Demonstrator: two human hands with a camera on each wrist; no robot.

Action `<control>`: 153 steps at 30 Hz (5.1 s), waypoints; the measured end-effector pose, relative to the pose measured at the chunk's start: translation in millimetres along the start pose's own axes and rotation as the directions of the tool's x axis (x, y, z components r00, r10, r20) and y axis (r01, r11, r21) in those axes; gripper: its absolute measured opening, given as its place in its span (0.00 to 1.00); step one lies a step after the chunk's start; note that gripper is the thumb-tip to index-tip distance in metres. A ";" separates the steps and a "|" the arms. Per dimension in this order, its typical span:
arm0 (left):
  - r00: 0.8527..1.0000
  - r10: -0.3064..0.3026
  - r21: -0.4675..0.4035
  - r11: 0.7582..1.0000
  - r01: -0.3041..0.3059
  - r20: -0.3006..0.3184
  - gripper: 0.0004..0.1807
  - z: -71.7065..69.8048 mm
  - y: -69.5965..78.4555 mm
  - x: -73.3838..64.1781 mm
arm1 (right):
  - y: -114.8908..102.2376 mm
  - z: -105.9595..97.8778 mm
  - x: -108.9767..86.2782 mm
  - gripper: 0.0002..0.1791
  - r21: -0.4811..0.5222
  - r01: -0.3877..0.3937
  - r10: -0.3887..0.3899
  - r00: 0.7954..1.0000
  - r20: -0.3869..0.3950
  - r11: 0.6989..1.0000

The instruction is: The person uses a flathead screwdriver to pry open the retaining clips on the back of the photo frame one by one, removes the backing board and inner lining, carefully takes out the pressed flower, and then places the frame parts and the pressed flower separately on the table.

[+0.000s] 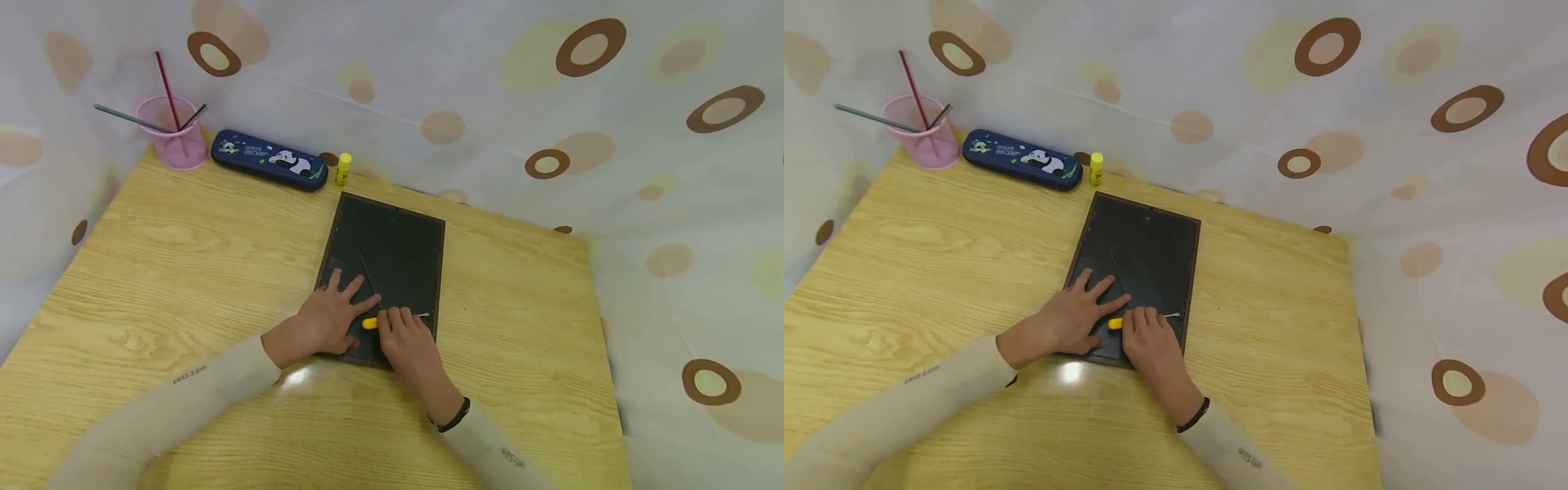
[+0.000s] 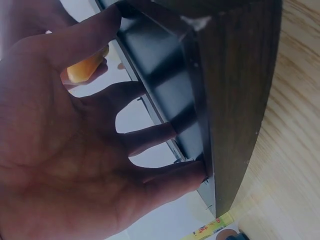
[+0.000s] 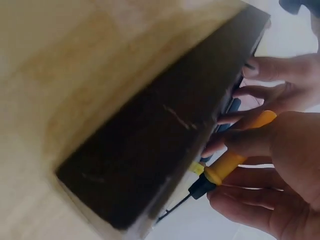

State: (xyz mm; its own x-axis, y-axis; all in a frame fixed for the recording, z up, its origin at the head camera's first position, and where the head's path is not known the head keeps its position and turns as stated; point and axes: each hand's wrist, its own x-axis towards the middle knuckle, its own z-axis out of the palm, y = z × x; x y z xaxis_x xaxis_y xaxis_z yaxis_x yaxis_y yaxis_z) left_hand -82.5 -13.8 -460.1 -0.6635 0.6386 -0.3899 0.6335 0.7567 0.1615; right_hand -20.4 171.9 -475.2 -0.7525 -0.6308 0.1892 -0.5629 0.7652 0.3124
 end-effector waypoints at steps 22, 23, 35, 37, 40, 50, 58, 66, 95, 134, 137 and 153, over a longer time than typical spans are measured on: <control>1.000 0.011 -0.042 0.999 -0.011 -0.011 0.44 -0.2 -1.4 -0.7 | -2.6 -3.5 4.4 0.16 -0.002 -0.105 0.105 0.993 0.050 0.994; 1.000 0.011 -0.040 0.999 -0.012 -0.012 0.44 0.0 -1.4 -0.5 | -2.5 -3.2 4.5 0.16 0.000 -0.109 0.108 0.993 0.051 0.994; 1.000 -0.012 -0.046 0.999 0.011 -0.016 0.45 2.9 -0.1 1.4 | -0.4 5.5 2.5 0.14 0.023 -0.110 0.110 0.994 0.025 0.994; 1.000 -0.020 -0.049 0.999 0.020 -0.017 0.45 3.2 0.3 1.2 | 0.1 6.3 2.3 0.14 0.010 -0.099 0.099 0.995 0.029 0.995; 0.999 -0.028 -0.045 0.999 0.026 -0.025 0.45 4.4 0.7 0.8 | 1.9 7.0 1.4 0.15 0.002 -0.080 0.080 0.996 0.034 0.997; 0.998 -0.031 -0.058 0.998 0.029 -0.051 0.44 1.5 1.0 0.1 | 13.9 12.0 -0.5 0.17 -0.017 0.010 -0.010 0.999 0.033 1.000; 0.998 -0.028 -0.065 0.998 0.025 -0.055 0.42 1.6 0.7 -0.9 | 23.3 12.6 0.7 0.13 0.071 -0.030 0.032 0.999 -0.030 0.997; 0.999 -0.030 -0.092 0.995 0.026 -0.040 0.45 0.5 -1.5 -2.6 | 35.3 5.1 1.4 0.13 0.215 -0.095 0.110 0.992 -0.063 0.972; 0.998 -0.004 -0.060 0.998 0.001 -0.057 0.45 2.7 1.7 -2.7 | 84.4 -17.7 -19.3 0.07 0.626 -0.347 0.356 0.927 0.116 0.699; 1.000 -0.019 -0.047 0.999 0.019 -0.010 0.45 1.1 -0.1 2.0 | 109.4 -0.3 -59.2 0.10 0.799 -0.434 0.564 0.813 0.147 0.416; 1.000 -0.022 -0.045 0.999 0.022 -0.007 0.45 0.6 0.1 1.7 | 109.9 0.9 -59.4 0.10 0.799 -0.438 0.565 0.811 0.154 0.411; 1.000 0.001 -0.034 0.999 -0.002 -0.025 0.45 1.0 1.3 0.3 | 105.1 -9.1 -35.3 0.11 0.717 -0.270 0.450 0.891 -0.068 0.642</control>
State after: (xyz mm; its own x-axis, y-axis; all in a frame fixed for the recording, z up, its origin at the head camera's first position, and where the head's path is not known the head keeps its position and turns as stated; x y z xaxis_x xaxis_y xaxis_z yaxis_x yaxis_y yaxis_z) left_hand -81.4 -12.7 -460.9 -0.6722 0.6428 -0.3673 0.6211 0.7596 0.1928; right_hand -49.9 273.4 -440.6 -0.9002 -0.2262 0.3721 -0.4037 0.7540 -0.5182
